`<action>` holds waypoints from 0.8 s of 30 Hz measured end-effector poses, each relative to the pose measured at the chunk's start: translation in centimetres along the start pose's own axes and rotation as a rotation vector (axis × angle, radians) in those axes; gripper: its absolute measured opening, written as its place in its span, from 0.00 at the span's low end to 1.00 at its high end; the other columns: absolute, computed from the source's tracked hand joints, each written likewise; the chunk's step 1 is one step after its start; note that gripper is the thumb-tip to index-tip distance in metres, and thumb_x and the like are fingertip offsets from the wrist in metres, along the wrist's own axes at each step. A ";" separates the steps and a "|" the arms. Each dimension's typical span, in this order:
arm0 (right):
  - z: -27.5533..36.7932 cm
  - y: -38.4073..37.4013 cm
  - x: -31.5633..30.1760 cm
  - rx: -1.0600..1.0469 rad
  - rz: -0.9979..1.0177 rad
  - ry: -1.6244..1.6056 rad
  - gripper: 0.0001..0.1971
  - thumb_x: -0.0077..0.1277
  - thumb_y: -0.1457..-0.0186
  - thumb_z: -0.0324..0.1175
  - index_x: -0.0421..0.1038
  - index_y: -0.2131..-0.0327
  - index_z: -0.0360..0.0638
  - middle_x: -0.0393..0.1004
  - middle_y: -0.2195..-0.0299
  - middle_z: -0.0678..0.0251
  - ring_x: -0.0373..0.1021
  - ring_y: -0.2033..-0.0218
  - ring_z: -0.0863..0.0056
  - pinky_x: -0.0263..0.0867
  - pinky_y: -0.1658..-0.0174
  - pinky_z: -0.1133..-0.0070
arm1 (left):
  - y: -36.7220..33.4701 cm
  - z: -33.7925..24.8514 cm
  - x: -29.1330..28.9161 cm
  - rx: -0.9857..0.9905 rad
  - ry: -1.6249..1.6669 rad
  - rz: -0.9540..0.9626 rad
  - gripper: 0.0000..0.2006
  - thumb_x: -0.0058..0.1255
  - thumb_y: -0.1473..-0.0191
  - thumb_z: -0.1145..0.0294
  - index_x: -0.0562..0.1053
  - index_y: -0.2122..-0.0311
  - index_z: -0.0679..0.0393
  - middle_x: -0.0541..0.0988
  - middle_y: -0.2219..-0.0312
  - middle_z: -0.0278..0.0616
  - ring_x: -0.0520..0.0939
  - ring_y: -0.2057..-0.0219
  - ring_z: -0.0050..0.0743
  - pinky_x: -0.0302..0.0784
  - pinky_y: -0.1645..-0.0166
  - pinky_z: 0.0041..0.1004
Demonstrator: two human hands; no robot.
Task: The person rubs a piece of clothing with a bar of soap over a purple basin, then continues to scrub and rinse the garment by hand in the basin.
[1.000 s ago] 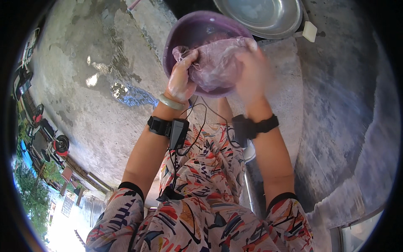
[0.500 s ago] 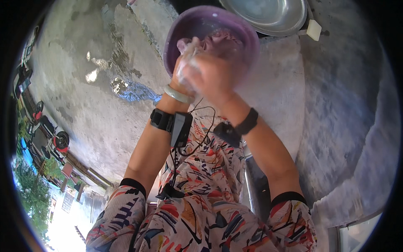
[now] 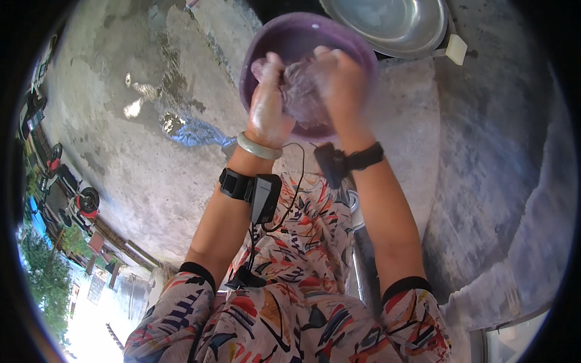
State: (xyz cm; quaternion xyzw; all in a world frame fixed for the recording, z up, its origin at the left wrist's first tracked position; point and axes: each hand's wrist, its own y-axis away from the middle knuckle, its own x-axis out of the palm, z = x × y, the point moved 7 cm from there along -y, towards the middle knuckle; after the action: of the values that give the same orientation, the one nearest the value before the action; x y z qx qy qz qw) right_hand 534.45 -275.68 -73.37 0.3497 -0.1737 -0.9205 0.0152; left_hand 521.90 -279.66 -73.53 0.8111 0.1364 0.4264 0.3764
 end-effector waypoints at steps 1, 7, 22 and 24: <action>-3.0 0.0 0.6 0.270 0.141 -0.655 0.13 0.49 0.41 0.41 0.75 0.64 0.42 0.76 0.66 0.55 0.73 0.65 0.65 0.68 0.61 0.75 | 0.4 -1.0 0.5 0.042 0.082 0.043 0.27 0.32 0.34 0.47 0.68 0.49 0.63 0.76 0.55 0.45 0.79 0.55 0.36 0.75 0.48 0.35; 0.5 2.0 -0.4 0.144 0.596 -0.306 0.18 0.57 0.51 0.30 0.72 0.55 0.40 0.76 0.60 0.64 0.71 0.60 0.78 0.67 0.53 0.80 | -1.6 -2.6 -2.9 0.147 0.185 -0.001 0.24 0.30 0.32 0.51 0.69 0.53 0.63 0.77 0.59 0.44 0.79 0.59 0.36 0.77 0.51 0.35; 3.2 1.7 0.7 0.032 -0.032 -0.325 0.16 0.61 0.49 0.43 0.73 0.68 0.38 0.76 0.68 0.61 0.73 0.66 0.65 0.67 0.64 0.73 | -0.4 -1.7 -1.2 0.073 -0.242 0.027 0.14 0.39 0.34 0.63 0.72 0.55 0.62 0.78 0.64 0.39 0.79 0.63 0.24 0.76 0.58 0.23; 6.2 2.6 -1.0 -0.199 -0.064 -0.311 0.14 0.61 0.50 0.39 0.75 0.66 0.38 0.77 0.70 0.65 0.73 0.67 0.71 0.68 0.64 0.74 | -0.4 -2.1 -1.2 0.154 -0.193 -0.002 0.12 0.43 0.35 0.63 0.72 0.58 0.62 0.78 0.68 0.37 0.78 0.66 0.20 0.76 0.62 0.20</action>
State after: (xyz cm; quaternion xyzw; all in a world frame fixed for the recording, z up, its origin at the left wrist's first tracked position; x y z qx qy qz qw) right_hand 530.95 -276.07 -67.58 0.2053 -0.0706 -0.9761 -0.0067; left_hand 519.57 -278.98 -73.76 0.8748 0.1328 0.3340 0.3248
